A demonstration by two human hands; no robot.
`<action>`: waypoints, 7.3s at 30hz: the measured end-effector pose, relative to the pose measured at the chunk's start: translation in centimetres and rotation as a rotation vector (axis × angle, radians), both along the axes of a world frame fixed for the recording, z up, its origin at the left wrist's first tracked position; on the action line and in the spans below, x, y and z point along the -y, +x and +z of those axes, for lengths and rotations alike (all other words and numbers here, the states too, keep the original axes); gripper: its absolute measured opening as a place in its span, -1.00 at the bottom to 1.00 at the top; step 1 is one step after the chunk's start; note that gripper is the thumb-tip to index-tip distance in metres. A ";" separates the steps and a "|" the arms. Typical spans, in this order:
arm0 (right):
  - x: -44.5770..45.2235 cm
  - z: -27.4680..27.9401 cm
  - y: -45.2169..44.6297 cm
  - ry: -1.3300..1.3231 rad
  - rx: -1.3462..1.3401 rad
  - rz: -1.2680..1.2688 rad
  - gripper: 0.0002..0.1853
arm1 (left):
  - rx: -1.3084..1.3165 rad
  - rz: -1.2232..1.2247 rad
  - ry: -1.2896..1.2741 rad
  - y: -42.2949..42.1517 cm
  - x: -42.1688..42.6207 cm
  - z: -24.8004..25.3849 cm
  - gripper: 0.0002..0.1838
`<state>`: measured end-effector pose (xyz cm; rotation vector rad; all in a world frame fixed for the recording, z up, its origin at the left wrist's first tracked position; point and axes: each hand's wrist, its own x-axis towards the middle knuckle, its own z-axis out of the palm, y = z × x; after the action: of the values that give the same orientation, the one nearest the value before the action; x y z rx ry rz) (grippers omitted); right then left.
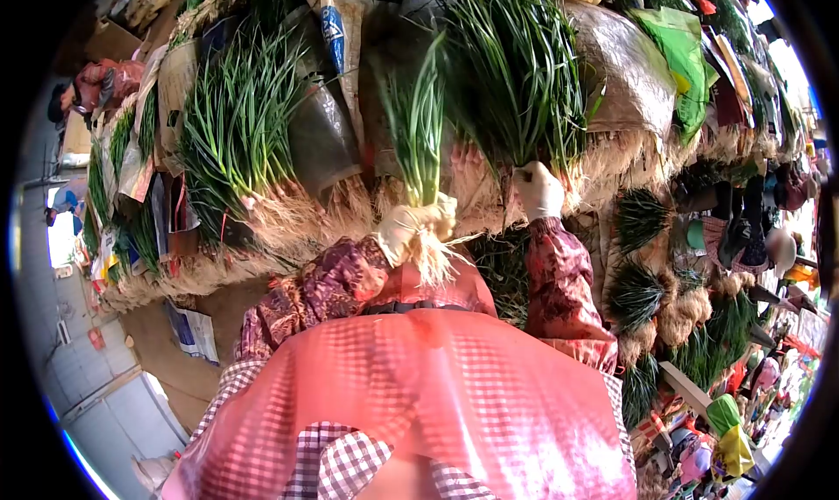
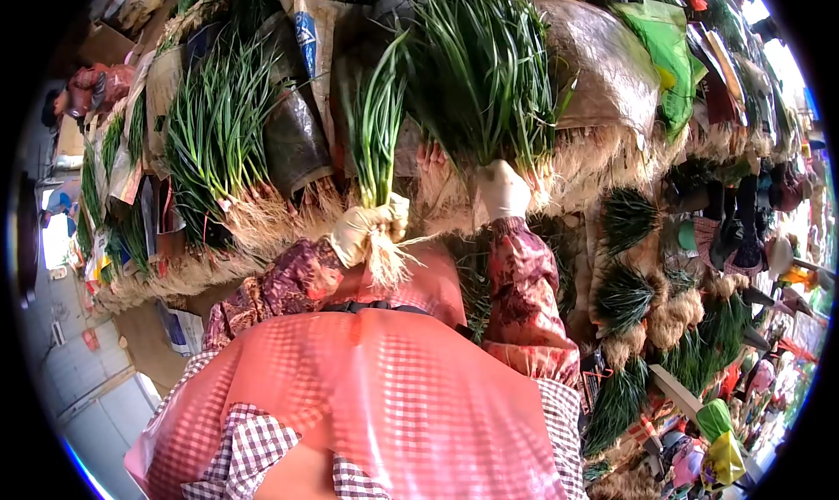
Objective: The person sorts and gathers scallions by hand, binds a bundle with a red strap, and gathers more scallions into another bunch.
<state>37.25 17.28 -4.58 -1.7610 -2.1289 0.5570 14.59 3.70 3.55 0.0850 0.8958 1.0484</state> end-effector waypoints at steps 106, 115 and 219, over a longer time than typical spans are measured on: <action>2.8 8.3 -5.1 -0.920 -0.761 -0.108 -0.87 | -0.223 -0.075 -0.045 1.2 0.0 -0.2 -0.77; 3.9 6.4 -3.1 -0.565 -0.670 0.043 -0.91 | 0.062 -0.053 -0.055 0.5 0.8 -1.1 -0.77; -1.2 1.0 0.7 -0.176 0.007 0.044 -0.79 | 0.085 0.042 0.093 -2.4 1.8 -1.5 -0.79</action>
<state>37.93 18.45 -3.54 -1.8123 -2.1868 0.7723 12.21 1.86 2.08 0.0992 0.7746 1.1248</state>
